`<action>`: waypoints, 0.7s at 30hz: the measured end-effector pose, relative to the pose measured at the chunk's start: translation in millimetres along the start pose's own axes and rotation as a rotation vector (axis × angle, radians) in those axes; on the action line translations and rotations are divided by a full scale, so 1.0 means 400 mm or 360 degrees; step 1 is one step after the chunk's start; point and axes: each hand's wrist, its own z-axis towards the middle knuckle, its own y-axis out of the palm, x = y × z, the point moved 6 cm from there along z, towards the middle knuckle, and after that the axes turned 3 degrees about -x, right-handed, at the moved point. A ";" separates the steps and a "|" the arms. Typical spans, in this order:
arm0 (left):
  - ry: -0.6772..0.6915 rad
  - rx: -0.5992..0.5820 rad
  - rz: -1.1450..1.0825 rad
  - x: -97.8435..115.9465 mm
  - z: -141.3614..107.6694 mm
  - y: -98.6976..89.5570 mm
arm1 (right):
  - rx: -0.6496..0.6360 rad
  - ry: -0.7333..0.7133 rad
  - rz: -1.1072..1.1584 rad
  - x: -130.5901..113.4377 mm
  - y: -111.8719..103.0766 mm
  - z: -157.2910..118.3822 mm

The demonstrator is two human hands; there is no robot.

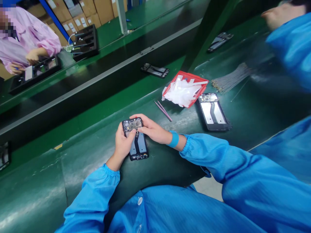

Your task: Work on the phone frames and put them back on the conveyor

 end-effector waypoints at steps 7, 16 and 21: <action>-0.0096 0.0136 0.0088 -0.008 -0.005 0.005 | 0.0206 0.0028 -0.0127 0.007 0.000 -0.002; -0.0132 0.0360 -0.0353 0.004 0.016 -0.032 | -0.0031 0.0279 -0.0009 0.068 0.007 -0.008; -0.0222 0.0410 -0.0622 -0.007 0.049 -0.060 | -0.0193 0.0283 -0.0082 0.089 0.016 -0.004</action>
